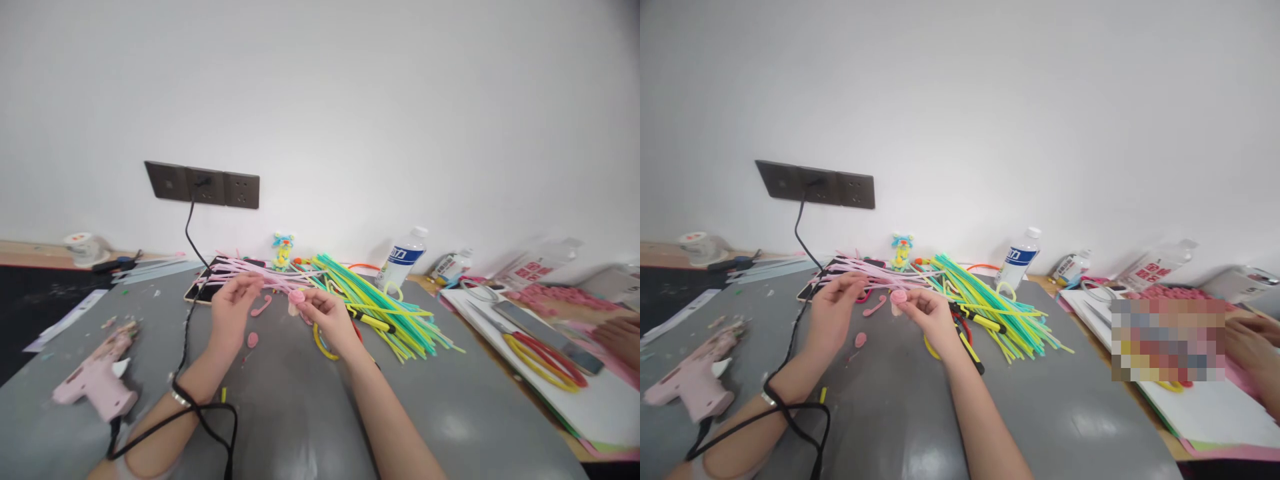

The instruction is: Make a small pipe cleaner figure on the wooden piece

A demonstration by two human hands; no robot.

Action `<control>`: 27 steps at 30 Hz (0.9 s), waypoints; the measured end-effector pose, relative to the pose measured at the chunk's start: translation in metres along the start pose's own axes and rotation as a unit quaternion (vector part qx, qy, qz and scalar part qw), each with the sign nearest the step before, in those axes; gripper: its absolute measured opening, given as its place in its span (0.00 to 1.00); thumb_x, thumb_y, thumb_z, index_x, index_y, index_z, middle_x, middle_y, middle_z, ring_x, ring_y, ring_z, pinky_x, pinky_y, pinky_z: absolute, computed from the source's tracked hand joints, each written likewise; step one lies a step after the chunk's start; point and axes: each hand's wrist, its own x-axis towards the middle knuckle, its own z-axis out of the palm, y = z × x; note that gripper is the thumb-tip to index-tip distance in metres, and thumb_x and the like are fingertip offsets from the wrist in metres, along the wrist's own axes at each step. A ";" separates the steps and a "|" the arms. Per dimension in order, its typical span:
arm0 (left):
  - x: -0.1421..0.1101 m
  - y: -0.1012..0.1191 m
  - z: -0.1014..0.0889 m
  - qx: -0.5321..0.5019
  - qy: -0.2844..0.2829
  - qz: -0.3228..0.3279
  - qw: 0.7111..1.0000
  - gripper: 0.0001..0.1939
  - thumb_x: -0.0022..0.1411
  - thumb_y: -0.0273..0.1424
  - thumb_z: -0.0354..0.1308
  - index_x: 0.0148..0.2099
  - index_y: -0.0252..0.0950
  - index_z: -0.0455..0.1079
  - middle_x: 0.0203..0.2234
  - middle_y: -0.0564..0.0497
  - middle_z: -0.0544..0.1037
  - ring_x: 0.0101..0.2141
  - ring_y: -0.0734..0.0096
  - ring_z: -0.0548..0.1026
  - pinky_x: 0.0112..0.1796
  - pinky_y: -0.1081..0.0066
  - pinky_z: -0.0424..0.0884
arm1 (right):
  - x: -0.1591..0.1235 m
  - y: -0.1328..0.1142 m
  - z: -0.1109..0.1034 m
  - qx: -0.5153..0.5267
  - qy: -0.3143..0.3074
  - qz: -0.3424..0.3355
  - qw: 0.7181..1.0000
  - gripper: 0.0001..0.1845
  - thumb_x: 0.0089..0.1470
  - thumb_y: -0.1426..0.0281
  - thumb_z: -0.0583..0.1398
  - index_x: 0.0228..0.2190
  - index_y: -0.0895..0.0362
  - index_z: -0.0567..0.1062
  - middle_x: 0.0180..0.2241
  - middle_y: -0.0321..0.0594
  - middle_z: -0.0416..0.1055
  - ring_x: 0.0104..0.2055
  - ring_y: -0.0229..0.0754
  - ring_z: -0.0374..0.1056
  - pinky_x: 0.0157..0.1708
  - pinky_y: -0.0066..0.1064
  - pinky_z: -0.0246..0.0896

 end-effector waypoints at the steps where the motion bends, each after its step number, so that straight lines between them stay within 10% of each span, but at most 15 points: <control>1: 0.003 0.000 -0.001 -0.029 0.040 -0.021 0.999 0.13 0.48 0.39 0.70 0.33 0.36 0.78 0.34 0.49 0.81 0.36 0.69 0.76 0.36 0.72 0.71 | 0.000 0.000 -0.001 -0.003 0.002 -0.005 1.000 0.17 0.44 0.57 0.69 0.30 0.58 0.78 0.22 0.37 0.73 0.21 0.33 0.57 0.23 0.27 0.53; 6: 0.012 0.002 -0.004 -0.120 0.082 -0.088 0.986 0.16 0.45 0.40 0.71 0.35 0.36 0.79 0.44 0.45 0.81 0.42 0.69 0.76 0.38 0.73 0.69 | 0.000 0.001 -0.003 -0.030 0.031 -0.012 0.999 0.18 0.45 0.56 0.68 0.30 0.58 0.78 0.23 0.38 0.73 0.22 0.34 0.59 0.22 0.27 0.52; 15: 0.008 0.002 0.002 -0.092 0.057 -0.093 0.990 0.20 0.36 0.34 0.74 0.18 0.34 0.64 0.29 0.53 0.78 0.30 0.76 0.72 0.31 0.75 0.66 | 0.001 0.003 -0.004 -0.030 0.038 -0.007 0.999 0.19 0.44 0.55 0.68 0.29 0.58 0.79 0.22 0.36 0.71 0.21 0.34 0.57 0.19 0.26 0.49; 27: 0.003 -0.007 -0.004 0.051 -0.068 -0.106 0.991 0.17 0.54 0.46 0.63 0.29 0.36 0.76 0.36 0.47 0.81 0.39 0.63 0.76 0.37 0.69 0.71 | 0.002 0.008 -0.004 0.012 0.037 0.026 0.999 0.19 0.44 0.55 0.68 0.31 0.58 0.79 0.19 0.34 0.68 0.19 0.32 0.54 0.20 0.26 0.44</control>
